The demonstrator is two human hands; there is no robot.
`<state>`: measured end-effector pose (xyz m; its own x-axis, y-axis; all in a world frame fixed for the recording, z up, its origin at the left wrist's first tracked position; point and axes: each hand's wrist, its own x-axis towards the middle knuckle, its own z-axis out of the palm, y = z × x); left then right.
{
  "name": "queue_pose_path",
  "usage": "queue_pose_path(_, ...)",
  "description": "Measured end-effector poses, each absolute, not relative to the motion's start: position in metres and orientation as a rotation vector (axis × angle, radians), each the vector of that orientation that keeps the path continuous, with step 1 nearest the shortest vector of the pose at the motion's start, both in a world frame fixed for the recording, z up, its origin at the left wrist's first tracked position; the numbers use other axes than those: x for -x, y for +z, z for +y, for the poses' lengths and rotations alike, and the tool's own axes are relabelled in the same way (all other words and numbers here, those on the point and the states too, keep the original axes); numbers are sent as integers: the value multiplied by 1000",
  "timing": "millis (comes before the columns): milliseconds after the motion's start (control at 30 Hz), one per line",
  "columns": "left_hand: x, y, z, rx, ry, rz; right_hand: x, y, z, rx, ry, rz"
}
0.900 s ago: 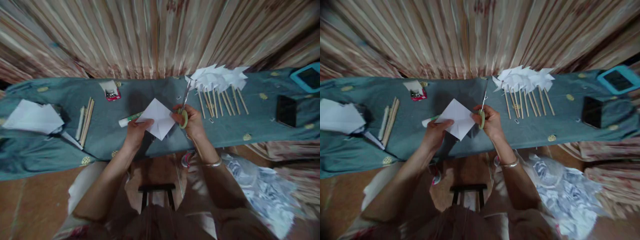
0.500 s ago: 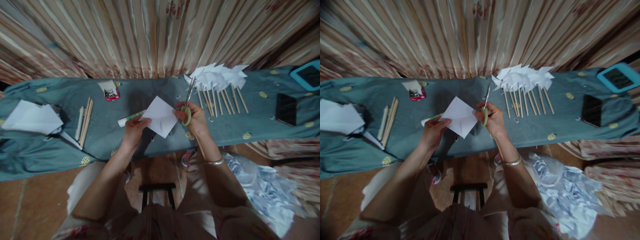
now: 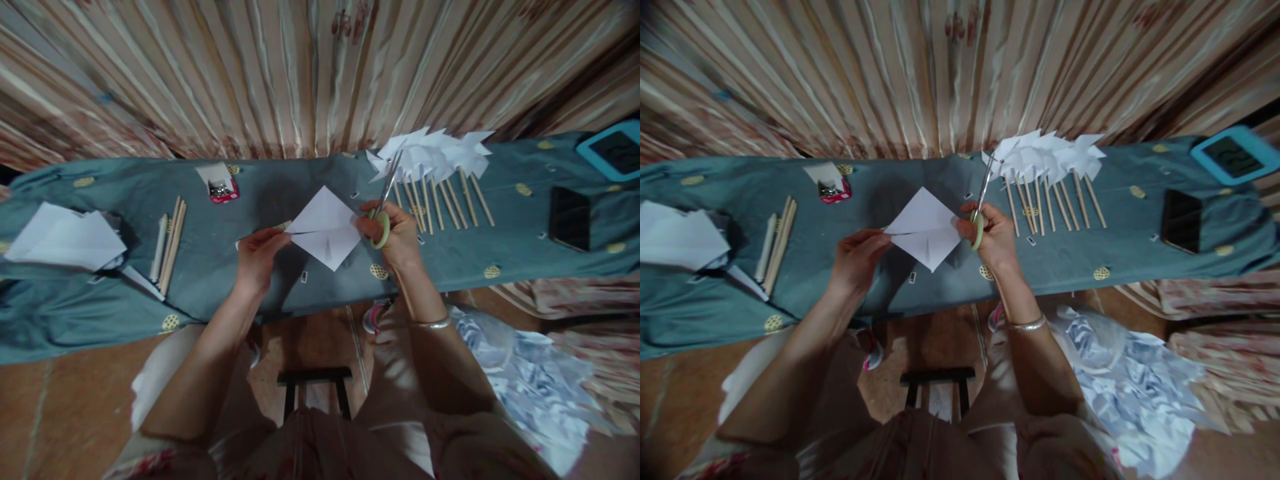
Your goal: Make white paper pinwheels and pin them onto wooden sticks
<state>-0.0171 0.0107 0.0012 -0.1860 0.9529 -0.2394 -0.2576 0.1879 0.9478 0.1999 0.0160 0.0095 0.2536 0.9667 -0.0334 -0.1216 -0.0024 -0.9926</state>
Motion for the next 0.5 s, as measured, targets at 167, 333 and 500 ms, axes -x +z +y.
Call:
queue_pose_path(167,18,4,8,-684,1300,1144,-198,8,20,1235,1046,-713)
queue_pose_path(333,-4,-7,-12,-876,1092,1021,-183,-5,21,1211,1157,-593)
queue_pose_path(500,-20,-16,-24,-1126,1071,1089,-162,-10,17,1183,1267,-573)
